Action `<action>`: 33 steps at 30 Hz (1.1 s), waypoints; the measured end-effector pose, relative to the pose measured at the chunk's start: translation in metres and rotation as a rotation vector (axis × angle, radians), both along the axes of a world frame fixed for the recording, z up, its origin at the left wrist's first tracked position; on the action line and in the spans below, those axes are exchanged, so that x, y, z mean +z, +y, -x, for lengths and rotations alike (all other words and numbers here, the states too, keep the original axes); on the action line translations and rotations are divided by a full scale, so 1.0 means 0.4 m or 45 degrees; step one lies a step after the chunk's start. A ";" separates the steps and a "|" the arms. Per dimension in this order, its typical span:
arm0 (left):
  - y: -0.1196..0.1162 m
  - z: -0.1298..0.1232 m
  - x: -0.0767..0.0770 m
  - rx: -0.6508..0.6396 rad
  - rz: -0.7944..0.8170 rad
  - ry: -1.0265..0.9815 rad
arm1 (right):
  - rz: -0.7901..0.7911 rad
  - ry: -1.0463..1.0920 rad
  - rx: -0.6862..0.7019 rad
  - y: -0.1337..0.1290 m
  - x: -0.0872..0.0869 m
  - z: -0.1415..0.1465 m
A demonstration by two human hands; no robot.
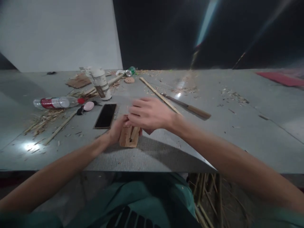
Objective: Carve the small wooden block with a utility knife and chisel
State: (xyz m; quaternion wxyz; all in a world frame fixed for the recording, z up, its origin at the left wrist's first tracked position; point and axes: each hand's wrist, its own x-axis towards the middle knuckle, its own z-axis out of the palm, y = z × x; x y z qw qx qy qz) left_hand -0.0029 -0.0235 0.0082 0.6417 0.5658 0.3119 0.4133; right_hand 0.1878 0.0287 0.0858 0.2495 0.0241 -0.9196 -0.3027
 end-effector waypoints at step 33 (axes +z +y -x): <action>0.001 -0.025 0.010 -0.114 0.174 0.003 | 0.296 -0.232 -0.007 -0.010 -0.015 0.015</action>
